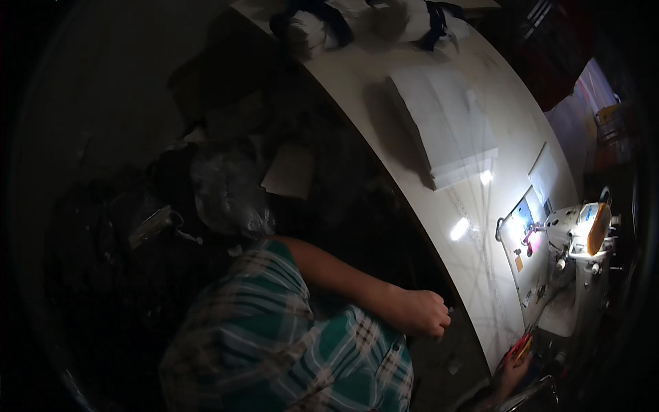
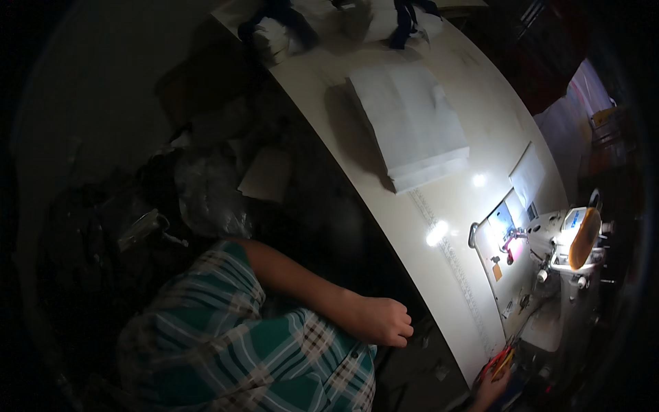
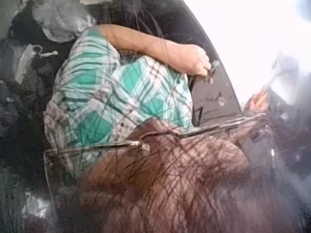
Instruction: The person operates a sewing machine to stitch white fabric pieces, likely face masks. They repeatedly feed the fabric under the needle, guide it with both hands, and trim threads with scissors. Finished pieces are stacked on the table.
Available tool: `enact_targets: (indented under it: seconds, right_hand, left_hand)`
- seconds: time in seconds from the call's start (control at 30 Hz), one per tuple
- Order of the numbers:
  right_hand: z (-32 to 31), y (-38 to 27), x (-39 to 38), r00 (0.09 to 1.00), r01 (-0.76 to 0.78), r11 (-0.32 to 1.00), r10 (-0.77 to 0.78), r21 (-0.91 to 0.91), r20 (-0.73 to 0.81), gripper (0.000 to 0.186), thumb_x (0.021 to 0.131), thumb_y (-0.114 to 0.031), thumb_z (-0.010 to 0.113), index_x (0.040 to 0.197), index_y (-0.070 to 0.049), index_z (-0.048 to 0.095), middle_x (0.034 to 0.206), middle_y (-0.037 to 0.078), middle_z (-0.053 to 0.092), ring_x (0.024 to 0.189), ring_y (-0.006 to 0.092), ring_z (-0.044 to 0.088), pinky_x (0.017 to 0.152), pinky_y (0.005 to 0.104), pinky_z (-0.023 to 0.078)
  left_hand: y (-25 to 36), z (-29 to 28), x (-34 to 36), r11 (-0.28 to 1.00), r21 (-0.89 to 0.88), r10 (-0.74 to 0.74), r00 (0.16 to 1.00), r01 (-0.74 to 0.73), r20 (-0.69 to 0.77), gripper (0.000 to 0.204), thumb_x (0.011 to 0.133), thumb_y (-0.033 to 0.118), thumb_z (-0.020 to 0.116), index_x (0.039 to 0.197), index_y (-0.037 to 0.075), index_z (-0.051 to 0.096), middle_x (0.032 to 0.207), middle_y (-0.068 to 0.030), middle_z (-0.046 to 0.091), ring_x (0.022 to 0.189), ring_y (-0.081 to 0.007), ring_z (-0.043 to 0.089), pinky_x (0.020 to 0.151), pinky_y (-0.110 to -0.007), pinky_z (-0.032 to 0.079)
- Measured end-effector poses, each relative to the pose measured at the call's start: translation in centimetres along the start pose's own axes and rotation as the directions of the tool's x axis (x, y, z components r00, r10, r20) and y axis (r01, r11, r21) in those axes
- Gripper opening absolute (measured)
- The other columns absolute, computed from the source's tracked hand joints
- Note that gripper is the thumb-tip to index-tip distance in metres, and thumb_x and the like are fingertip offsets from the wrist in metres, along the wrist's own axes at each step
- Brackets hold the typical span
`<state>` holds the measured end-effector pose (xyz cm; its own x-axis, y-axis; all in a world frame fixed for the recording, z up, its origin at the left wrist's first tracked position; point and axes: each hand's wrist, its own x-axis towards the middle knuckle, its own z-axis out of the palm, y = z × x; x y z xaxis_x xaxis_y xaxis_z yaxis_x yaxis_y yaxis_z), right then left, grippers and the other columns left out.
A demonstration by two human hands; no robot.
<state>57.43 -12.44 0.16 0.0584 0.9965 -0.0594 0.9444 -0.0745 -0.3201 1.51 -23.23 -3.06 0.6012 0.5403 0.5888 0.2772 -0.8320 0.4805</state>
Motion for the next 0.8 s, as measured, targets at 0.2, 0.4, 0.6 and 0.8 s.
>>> enact_targets:
  seconds: [0.2, 0.4, 0.6, 0.8]
  right_hand:
    - [-1.7, -11.4, -6.3, 0.901, -0.422, 0.812, 0.325, 0.404, 0.288, 0.018, 0.096, -0.011, 0.066, 0.112, -0.003, 0.062, 0.094, 0.005, 0.064, 0.079, 0.0137, 0.060, 0.072, 0.0273, 0.051]
    - [1.5, -27.8, -12.6, 0.602, -0.635, 0.688, 0.155, 0.352, 0.783, 0.009, 0.100, -0.018, 0.065, 0.101, -0.009, 0.068, 0.087, -0.001, 0.066, 0.075, 0.0097, 0.061, 0.066, 0.0256, 0.051]
    - [4.9, -40.0, -10.9, 0.725, -0.026, 0.752, -0.439, 0.658, 0.531, 0.034, 0.094, -0.004, 0.067, 0.127, 0.007, 0.066, 0.109, 0.012, 0.063, 0.086, 0.0186, 0.063, 0.077, 0.0304, 0.052]
    - [5.1, -38.2, -8.8, 0.601, 0.506, 0.744, -0.667, 0.437, 0.440, 0.044, 0.088, 0.002, 0.069, 0.132, 0.001, 0.066, 0.094, 0.015, 0.065, 0.079, 0.0271, 0.065, 0.072, 0.0335, 0.051]
  left_hand:
    - [1.3, -3.2, 1.4, 0.987, 0.159, 0.094, 0.926, -0.037, -0.366, 0.034, 0.095, 0.012, 0.072, 0.128, 0.007, 0.065, 0.128, -0.0145, 0.064, 0.120, -0.0276, 0.065, 0.102, -0.045, 0.054]
    - [3.5, -4.2, 0.2, 0.972, 0.221, -0.067, 0.994, 0.083, -0.082, 0.040, 0.098, 0.016, 0.072, 0.135, 0.004, 0.064, 0.102, -0.0114, 0.070, 0.096, -0.0242, 0.068, 0.100, -0.044, 0.052]
    - [1.5, -8.7, -9.4, 0.887, 0.235, -0.427, 0.900, 0.398, 0.087, 0.017, 0.098, 0.019, 0.061, 0.106, 0.004, 0.064, 0.085, -0.0106, 0.067, 0.073, -0.0249, 0.070, 0.054, -0.038, 0.056]
    - [-2.4, -12.9, -30.2, 0.122, 0.274, -0.959, 0.184, 0.954, -0.215, 0.021, 0.100, 0.015, 0.058, 0.111, 0.003, 0.071, 0.091, -0.0162, 0.073, 0.072, -0.0319, 0.072, 0.062, -0.044, 0.059]
